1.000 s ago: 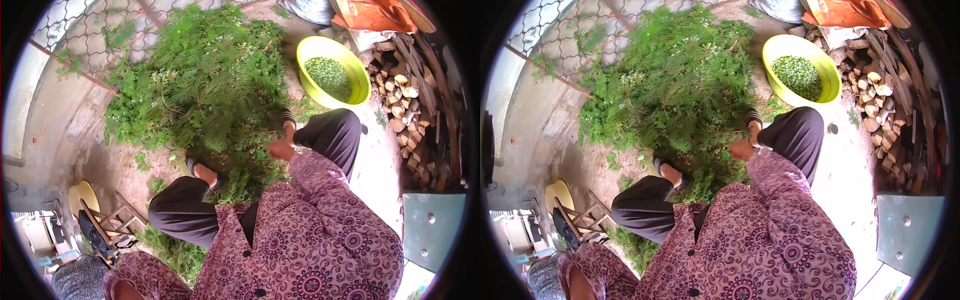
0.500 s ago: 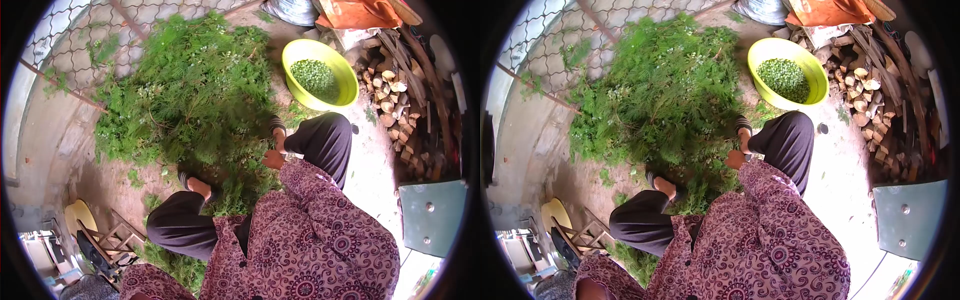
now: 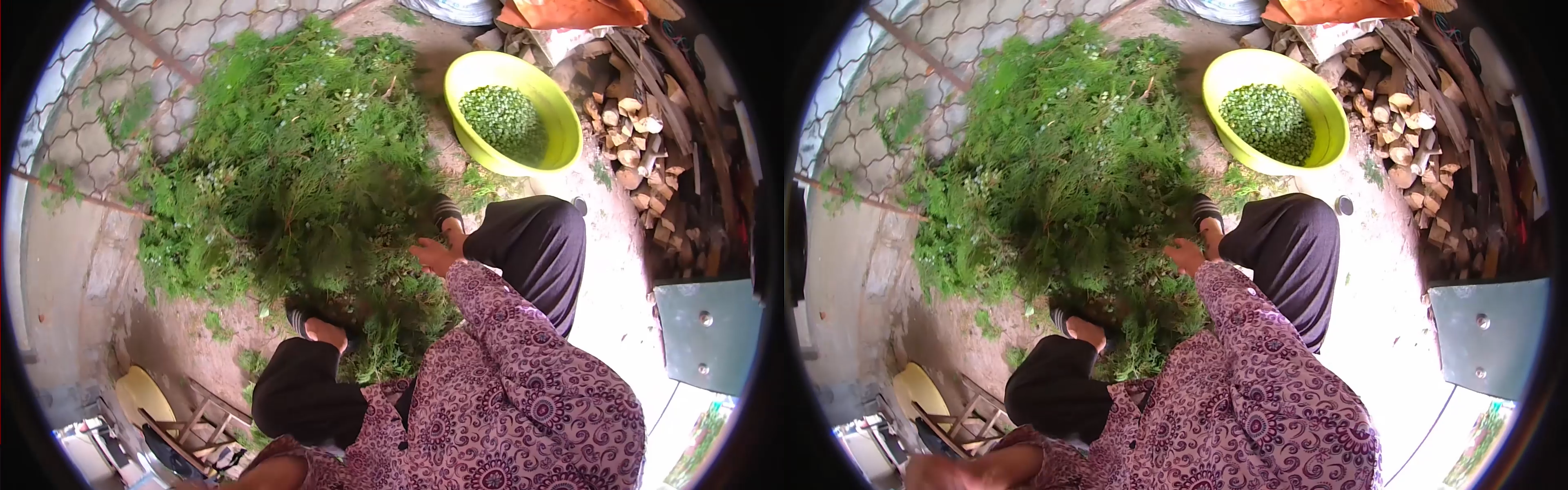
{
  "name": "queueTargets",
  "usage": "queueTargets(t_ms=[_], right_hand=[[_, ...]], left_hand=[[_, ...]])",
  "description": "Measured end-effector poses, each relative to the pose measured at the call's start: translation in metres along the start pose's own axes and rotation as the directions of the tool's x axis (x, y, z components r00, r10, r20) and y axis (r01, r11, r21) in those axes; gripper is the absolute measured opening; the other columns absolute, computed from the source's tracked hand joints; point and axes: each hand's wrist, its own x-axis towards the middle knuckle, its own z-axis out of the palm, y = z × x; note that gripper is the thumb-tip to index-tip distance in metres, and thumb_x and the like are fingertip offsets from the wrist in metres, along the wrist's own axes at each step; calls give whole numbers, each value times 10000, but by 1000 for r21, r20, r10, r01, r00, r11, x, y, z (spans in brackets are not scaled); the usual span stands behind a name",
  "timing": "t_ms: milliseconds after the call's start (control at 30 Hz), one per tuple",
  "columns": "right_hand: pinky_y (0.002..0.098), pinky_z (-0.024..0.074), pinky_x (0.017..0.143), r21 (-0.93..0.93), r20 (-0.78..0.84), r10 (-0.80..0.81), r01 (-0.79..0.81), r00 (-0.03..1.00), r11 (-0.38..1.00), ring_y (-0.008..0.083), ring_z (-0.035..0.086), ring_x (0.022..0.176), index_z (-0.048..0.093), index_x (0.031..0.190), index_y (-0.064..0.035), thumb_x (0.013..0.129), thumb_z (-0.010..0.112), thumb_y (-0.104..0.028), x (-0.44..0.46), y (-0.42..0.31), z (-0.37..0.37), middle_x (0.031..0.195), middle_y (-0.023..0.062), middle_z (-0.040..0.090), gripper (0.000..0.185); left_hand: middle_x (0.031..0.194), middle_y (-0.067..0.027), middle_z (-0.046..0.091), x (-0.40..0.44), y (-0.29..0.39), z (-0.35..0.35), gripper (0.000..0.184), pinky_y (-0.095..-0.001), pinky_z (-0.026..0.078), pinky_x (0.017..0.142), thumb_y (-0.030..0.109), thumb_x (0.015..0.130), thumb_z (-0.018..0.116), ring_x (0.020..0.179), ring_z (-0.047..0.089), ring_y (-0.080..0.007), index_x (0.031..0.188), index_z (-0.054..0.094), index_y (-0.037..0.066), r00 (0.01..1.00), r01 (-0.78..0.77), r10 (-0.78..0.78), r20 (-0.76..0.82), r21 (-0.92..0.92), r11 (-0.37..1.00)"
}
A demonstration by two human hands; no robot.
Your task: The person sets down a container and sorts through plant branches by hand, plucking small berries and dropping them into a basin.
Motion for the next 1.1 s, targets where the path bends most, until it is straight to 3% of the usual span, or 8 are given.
queueTargets(t_ms=[33,67,233,367,467,567,833,1100], right_hand=[[366,398,547,9,-11,1,-1,1000,1000,155,447,598,239,1334,-30,835,513,-304,5,2,0,1258,176,393,632],[371,404,560,59,24,32,-33,999,998,167,450,646,241,1334,-32,839,506,-297,5,-4,2,1253,169,392,620],[355,385,521,82,15,124,-125,992,989,191,437,667,263,1320,-30,854,502,-278,13,-1,4,1056,142,450,580],[325,374,534,-375,133,-543,549,829,747,166,433,639,451,1200,-34,842,494,-196,85,67,-10,808,68,476,395],[298,407,617,296,-74,-163,178,984,939,153,488,747,462,1185,-26,835,525,-216,-15,-20,6,876,43,522,403],[273,422,660,381,41,-295,258,955,888,120,503,783,446,1205,-12,828,552,-227,-39,-46,-5,916,23,553,447],[222,442,710,46,209,-588,593,781,804,92,554,809,545,1109,-5,815,583,-193,-167,-153,-5,858,42,622,351],[241,457,749,73,410,-712,758,570,649,119,576,867,526,1132,-11,835,570,-190,-216,-227,1,982,69,608,349]], left_hand=[[652,-36,589,6,-29,-4,560,-283,382,391,520,834,431,454,467,-148,1200,458,97,978,175,-170,-120,32,984],[503,46,345,-5,-55,13,197,-213,320,466,259,753,627,438,291,-39,779,546,81,707,72,-323,-629,-390,918],[548,-10,476,-28,-173,1,388,-216,340,454,322,875,433,490,438,-89,915,581,-35,513,831,-606,-607,177,526],[620,-39,537,-21,-190,14,267,-220,396,515,218,822,554,540,490,-100,936,584,-22,642,763,-654,-400,421,491],[666,-68,560,-25,-205,20,266,-240,414,536,207,788,599,568,517,-133,933,584,-15,712,659,-647,-274,579,481],[760,-106,576,-31,-217,25,297,-290,436,584,226,750,630,649,549,-204,935,584,-3,714,572,-679,-171,702,424],[966,-156,552,-39,-258,50,408,-378,445,709,265,703,654,846,539,-309,1022,553,33,746,389,-666,1,810,438],[630,-94,559,-3,-269,53,177,-305,391,502,152,717,642,534,522,-157,747,561,-2,744,514,-667,-34,667,540]])
